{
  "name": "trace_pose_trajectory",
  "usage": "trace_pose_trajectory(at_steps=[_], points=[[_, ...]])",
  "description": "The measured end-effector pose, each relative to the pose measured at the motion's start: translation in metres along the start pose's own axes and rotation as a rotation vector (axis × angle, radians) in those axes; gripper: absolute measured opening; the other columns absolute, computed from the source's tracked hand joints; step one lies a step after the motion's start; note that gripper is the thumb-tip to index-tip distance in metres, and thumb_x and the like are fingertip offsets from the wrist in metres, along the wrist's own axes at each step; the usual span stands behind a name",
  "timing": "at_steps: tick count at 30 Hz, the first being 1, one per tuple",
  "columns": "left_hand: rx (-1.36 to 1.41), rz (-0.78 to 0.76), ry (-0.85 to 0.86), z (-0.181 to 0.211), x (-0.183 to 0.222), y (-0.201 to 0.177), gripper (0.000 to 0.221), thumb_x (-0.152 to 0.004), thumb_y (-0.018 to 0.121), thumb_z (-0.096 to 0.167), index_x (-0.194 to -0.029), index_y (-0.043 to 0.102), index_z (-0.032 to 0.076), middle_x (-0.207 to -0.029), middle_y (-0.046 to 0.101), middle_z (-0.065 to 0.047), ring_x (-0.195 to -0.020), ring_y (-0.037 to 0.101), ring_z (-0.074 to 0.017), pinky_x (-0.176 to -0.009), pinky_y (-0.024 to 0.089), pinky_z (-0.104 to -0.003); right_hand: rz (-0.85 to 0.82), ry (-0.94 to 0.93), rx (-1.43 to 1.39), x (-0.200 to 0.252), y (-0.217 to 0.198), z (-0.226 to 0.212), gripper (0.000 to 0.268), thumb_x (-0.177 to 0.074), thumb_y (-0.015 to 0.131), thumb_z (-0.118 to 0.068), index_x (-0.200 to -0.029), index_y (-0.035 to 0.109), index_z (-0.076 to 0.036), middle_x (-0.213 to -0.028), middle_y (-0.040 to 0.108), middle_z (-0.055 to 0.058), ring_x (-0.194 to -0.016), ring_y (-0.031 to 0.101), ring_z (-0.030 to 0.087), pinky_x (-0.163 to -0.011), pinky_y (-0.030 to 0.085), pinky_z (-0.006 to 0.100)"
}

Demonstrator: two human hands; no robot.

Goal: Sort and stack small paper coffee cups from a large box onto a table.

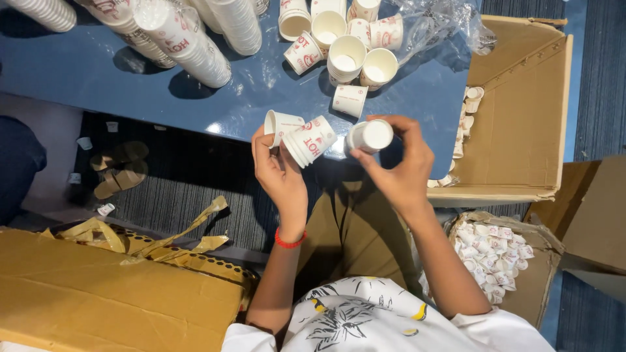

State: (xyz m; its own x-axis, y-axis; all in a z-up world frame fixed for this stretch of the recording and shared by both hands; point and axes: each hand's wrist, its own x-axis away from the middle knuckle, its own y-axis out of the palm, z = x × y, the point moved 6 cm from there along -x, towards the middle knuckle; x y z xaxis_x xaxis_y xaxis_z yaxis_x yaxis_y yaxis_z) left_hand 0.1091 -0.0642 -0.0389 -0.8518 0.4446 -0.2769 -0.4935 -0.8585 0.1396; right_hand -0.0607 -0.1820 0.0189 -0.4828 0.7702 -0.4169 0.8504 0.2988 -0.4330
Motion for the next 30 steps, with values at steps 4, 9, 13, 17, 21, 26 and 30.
trace_pose_trajectory(at_steps=[4,9,13,17,21,26,30], points=[[0.077,-0.030,0.014,0.003,0.004,0.000,0.012,-0.108,0.058,0.004,-0.115,0.053,-0.004,-0.137,0.057,-0.010,-0.116,0.061,-0.0133,-0.105,0.050,-0.028,-0.058,-0.088,0.212,-0.006,0.017,-0.001,0.057,-0.082,0.094,-0.016,-0.120,0.055,0.001,-0.120,0.062,0.016,-0.106,0.064,0.030,-0.092,0.054,0.036],[0.157,-0.013,-0.097,-0.012,0.005,-0.004,0.013,-0.105,0.059,0.002,-0.117,0.055,-0.001,-0.125,0.061,-0.005,-0.109,0.059,-0.0099,-0.099,0.052,-0.026,0.014,-0.102,0.025,-0.027,-0.003,-0.011,0.043,-0.095,0.084,-0.007,-0.128,0.056,-0.001,-0.129,0.054,0.014,-0.109,0.064,0.029,-0.098,0.057,0.035],[0.195,-0.022,-0.123,-0.002,0.008,0.002,0.017,-0.104,0.058,0.003,-0.121,0.055,0.000,-0.124,0.063,-0.005,-0.109,0.059,-0.0092,-0.099,0.051,-0.026,-0.080,-0.215,0.072,-0.077,0.001,-0.036,0.043,-0.100,0.073,0.003,-0.139,0.057,-0.005,-0.144,0.054,0.016,-0.123,0.062,0.033,-0.100,0.057,0.035],[0.246,-0.038,-0.148,-0.004,0.010,0.004,0.022,-0.104,0.061,0.006,-0.125,0.056,0.000,-0.122,0.063,-0.005,-0.111,0.060,-0.0093,-0.100,0.051,-0.026,-0.242,-0.485,0.362,-0.102,0.021,-0.047,0.063,-0.077,0.071,0.013,-0.137,0.059,-0.006,-0.140,0.053,0.018,-0.125,0.056,0.044,-0.105,0.049,0.048],[0.269,-0.045,-0.199,-0.007,0.012,0.005,0.026,-0.105,0.062,0.008,-0.129,0.057,0.000,-0.119,0.065,-0.005,-0.109,0.061,-0.0096,-0.098,0.052,-0.026,-0.392,-0.325,0.307,-0.113,0.027,-0.026,0.053,-0.090,0.081,0.001,-0.136,0.057,-0.011,-0.134,0.057,0.012,-0.125,0.060,0.037,-0.102,0.052,0.043],[0.309,-0.030,-0.231,-0.007,0.012,0.005,0.029,-0.103,0.062,0.006,-0.131,0.056,0.000,-0.120,0.064,-0.005,-0.111,0.061,-0.0100,-0.100,0.052,-0.027,-0.206,-0.233,-0.100,-0.109,0.001,-0.039,0.063,-0.091,0.078,-0.005,-0.145,0.046,-0.009,-0.131,0.047,0.011,-0.125,0.059,0.030,-0.108,0.054,0.037],[0.344,-0.020,-0.241,-0.009,0.014,0.005,0.030,-0.103,0.060,0.003,-0.132,0.056,0.000,-0.122,0.063,-0.005,-0.114,0.061,-0.0107,-0.103,0.051,-0.028,-0.029,0.061,-0.696,-0.078,-0.018,0.009,0.054,-0.096,0.075,-0.006,-0.144,0.052,-0.008,-0.136,0.053,0.011,-0.118,0.057,0.022,-0.106,0.049,0.036]])
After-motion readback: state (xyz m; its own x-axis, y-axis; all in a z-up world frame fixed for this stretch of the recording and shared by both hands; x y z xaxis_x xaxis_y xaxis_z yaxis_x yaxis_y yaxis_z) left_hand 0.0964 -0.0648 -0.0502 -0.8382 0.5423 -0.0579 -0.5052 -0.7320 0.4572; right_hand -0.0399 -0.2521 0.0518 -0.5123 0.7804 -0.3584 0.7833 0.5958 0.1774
